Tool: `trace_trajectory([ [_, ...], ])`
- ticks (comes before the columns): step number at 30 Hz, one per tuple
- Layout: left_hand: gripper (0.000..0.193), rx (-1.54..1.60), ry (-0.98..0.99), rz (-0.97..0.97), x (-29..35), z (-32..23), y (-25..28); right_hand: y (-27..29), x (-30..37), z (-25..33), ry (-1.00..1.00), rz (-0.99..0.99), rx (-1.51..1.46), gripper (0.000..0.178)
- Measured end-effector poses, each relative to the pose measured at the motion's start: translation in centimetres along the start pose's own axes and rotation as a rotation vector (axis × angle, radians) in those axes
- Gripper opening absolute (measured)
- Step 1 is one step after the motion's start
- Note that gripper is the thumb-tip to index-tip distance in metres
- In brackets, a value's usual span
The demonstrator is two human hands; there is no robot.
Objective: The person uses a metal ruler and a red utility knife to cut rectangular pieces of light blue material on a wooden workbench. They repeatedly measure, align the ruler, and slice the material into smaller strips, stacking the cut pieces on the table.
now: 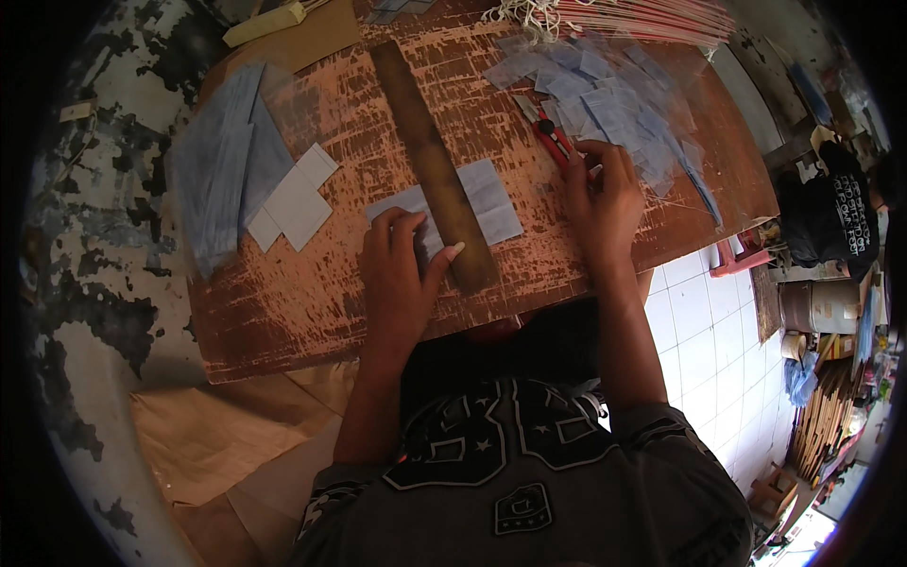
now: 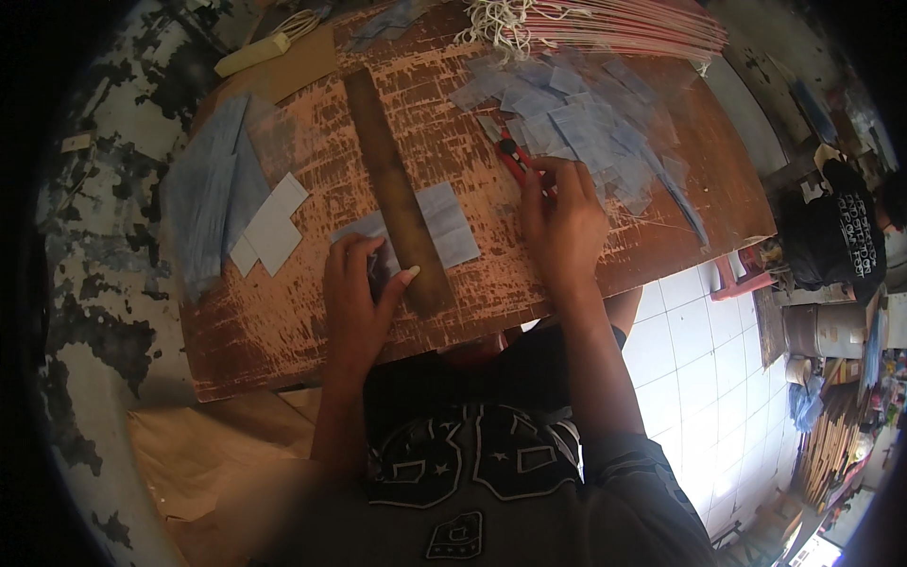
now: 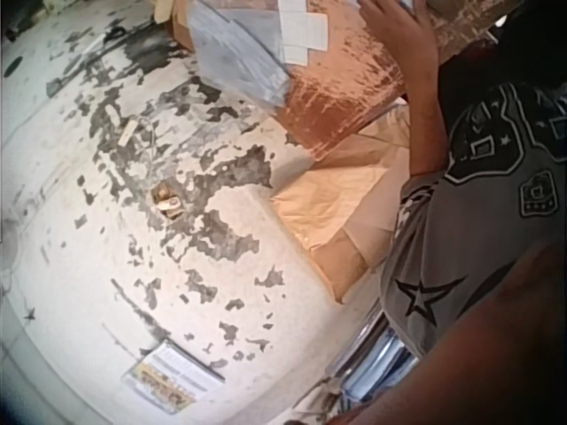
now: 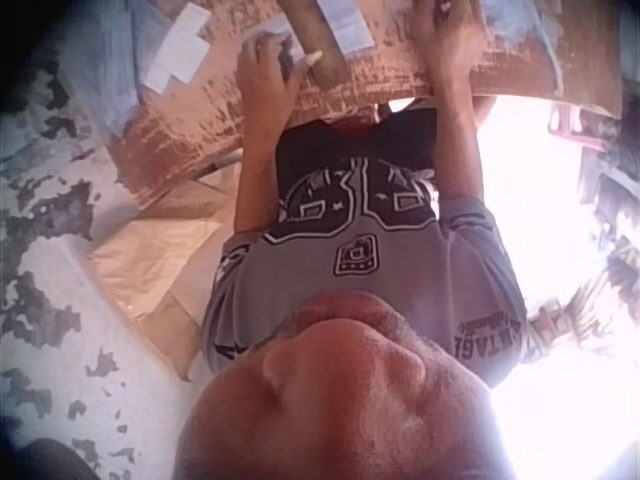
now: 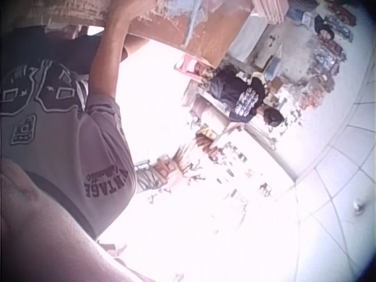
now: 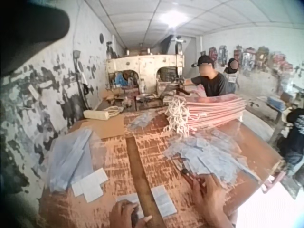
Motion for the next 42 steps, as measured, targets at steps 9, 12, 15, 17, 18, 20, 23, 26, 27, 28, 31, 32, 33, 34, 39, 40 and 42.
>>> trace_trajectory([
  [9,0.060,-0.069,-0.005,0.094,0.0,-0.1,-0.1,-0.3,0.2,-0.9,0.045,-0.012,-0.014,0.011],
  [12,0.060,-0.069,-0.039,0.069,0.1,-0.1,0.0,-0.1,0.0,-0.5,0.020,0.004,-0.023,0.012],
  [15,0.060,-0.051,-0.033,0.056,0.1,0.0,0.1,0.0,0.1,-0.3,0.004,0.013,-0.047,0.013],
  [17,0.060,-0.046,-0.015,0.060,0.1,0.0,0.2,0.1,0.0,0.2,-0.028,0.039,-0.070,0.013],
  [18,0.060,-0.055,-0.031,0.056,0.2,-0.1,0.2,0.1,0.1,0.0,-0.026,0.025,-0.079,0.014],
  [20,0.061,-0.075,-0.060,0.046,0.2,0.1,0.0,0.2,0.0,-0.1,-0.003,0.001,-0.091,0.014],
  [23,0.061,-0.069,-0.063,0.056,0.2,0.3,-0.4,0.4,0.2,-0.5,-0.012,-0.005,-0.095,0.015],
  [26,0.062,0.005,-0.068,0.005,0.3,0.6,-0.5,0.4,0.2,-0.5,-0.018,-0.013,-0.123,0.014],
  [27,0.062,0.009,-0.064,0.009,0.3,0.5,-0.5,0.5,0.2,-0.5,-0.018,-0.018,-0.132,0.014],
  [28,0.061,0.013,-0.061,0.014,0.2,0.5,-0.5,0.6,0.2,-0.6,-0.016,-0.023,-0.130,0.014],
  [31,0.061,-0.004,-0.059,0.017,0.1,0.7,-0.5,0.5,0.1,-0.7,-0.013,-0.038,-0.136,0.014],
  [32,0.060,-0.015,-0.060,0.016,0.1,0.7,-0.4,0.4,0.1,-0.6,-0.014,-0.044,-0.140,0.014],
  [33,0.060,-0.011,-0.055,0.017,0.2,0.8,-0.4,0.4,0.3,-0.6,-0.017,-0.045,-0.142,0.014],
  [34,0.060,-0.008,-0.049,0.018,0.2,0.7,-0.4,0.4,0.3,-0.6,-0.019,-0.041,-0.146,0.015],
  [39,0.060,-0.030,-0.072,0.006,0.1,0.4,-0.7,0.6,0.0,-0.8,-0.046,-0.040,-0.165,0.017],
  [40,0.059,-0.041,-0.082,-0.001,0.1,0.5,-0.7,0.6,0.0,-0.8,-0.044,-0.041,-0.171,0.018],
  [42,0.058,-0.065,-0.083,-0.020,0.3,0.7,-0.2,0.1,0.4,-0.6,-0.038,-0.026,-0.186,0.019],
])
Point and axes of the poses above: each hand's wrist, its own x-axis away from the middle knuckle, its own y-axis out of the back of the hand, z = x × y, the point moved 3 cm from there along -x, towards the middle knuckle, and after that the axes turned 13 degrees about -z, right-handed, at the moved point
